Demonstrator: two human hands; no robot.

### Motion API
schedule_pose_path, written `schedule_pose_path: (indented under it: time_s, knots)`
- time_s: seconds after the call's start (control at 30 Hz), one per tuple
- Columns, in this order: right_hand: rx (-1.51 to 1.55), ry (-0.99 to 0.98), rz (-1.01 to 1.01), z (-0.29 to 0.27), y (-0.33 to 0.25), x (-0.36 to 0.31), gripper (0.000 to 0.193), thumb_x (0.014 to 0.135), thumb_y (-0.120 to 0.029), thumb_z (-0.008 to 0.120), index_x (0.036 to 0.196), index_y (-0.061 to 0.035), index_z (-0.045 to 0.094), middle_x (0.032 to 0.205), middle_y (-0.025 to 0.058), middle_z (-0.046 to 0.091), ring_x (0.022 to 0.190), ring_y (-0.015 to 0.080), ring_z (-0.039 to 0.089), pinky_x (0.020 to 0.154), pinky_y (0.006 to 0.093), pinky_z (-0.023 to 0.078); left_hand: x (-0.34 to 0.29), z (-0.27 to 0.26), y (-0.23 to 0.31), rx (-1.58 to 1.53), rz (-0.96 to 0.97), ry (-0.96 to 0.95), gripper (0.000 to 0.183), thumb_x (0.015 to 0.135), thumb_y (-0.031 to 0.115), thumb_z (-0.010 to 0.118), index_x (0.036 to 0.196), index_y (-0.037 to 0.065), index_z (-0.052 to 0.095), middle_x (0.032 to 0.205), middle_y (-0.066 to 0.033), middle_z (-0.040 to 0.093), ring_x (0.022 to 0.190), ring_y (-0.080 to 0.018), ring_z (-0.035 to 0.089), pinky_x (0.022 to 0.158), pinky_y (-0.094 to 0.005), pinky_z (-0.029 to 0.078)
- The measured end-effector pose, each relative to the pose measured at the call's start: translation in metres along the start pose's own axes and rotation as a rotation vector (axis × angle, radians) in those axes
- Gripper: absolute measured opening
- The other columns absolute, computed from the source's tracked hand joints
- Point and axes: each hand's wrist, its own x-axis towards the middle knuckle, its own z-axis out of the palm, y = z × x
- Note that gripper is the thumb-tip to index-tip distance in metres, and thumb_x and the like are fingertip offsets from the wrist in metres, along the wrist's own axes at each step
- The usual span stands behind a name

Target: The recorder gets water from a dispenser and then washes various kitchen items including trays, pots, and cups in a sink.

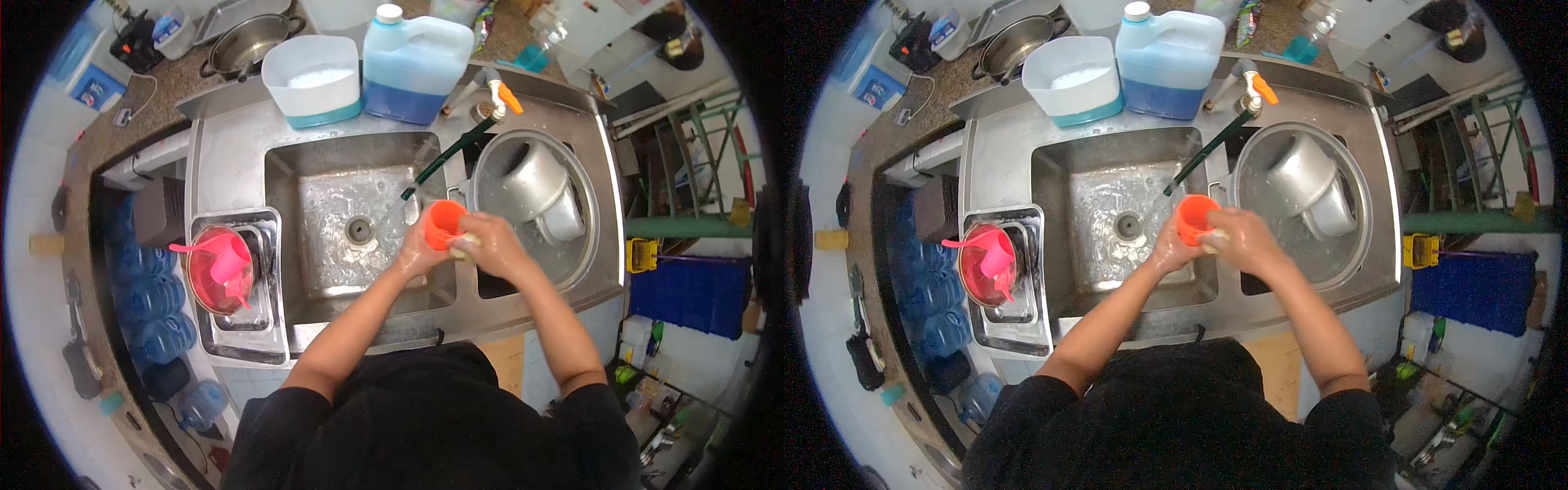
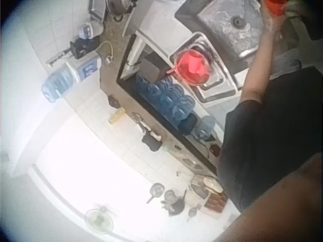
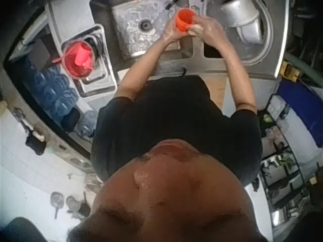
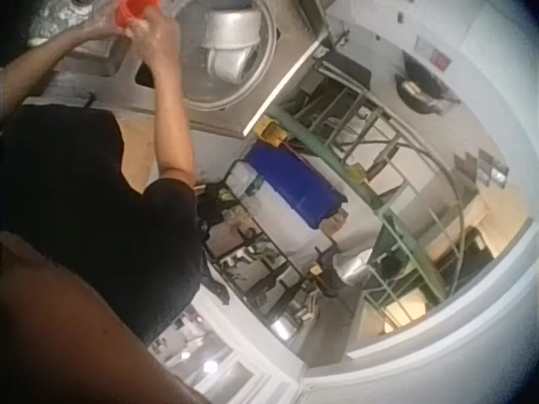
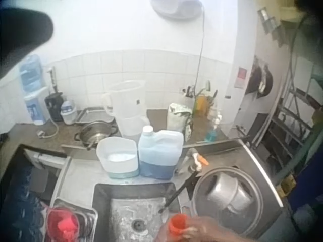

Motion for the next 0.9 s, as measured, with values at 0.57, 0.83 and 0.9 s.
schedule_pose_path:
  time_s: [0.57,0.83,0.9]
  knots:
    - [0.643,-0.623,0.76,0.216,0.091,0.109,0.024,0.088,-0.029,0.067,0.097,-0.007,0.066,0.084,0.0027,0.065,0.071,0.013,0.058,0.058,0.0297,0.047,-0.069,-0.128,-0.201,-0.432,-1.18,0.311,0.053,0.079,0.038,0.077,0.111,0.0,0.056,0.085,-0.0137,0.067,0.065,-0.0235,0.067,0.053,-0.035,0.057]
    - [0.476,0.129,-0.038,0.004,-0.107,0.237,0.025,0.081,-0.023,0.075,0.097,-0.0075,0.063,0.091,0.0058,0.064,0.085,0.0159,0.059,0.078,0.0321,0.048,0.025,-0.12,-0.269,0.053,-0.974,0.326,0.098,0.072,0.042,0.08,0.144,0.006,0.024,0.12,-0.0181,0.06,0.108,-0.033,0.062,0.088,-0.043,0.052]
    - [0.124,0.364,-0.278,-0.022,-0.102,0.275,0.028,0.078,-0.017,0.074,0.1,-0.0066,0.062,0.092,0.011,0.065,0.087,0.0239,0.062,0.08,0.037,0.049,0.052,-0.086,-0.236,0.173,-0.911,0.062,0.098,0.071,0.039,0.08,0.144,0.008,0.022,0.121,-0.0203,0.059,0.111,-0.0353,0.06,0.092,-0.0426,0.049]
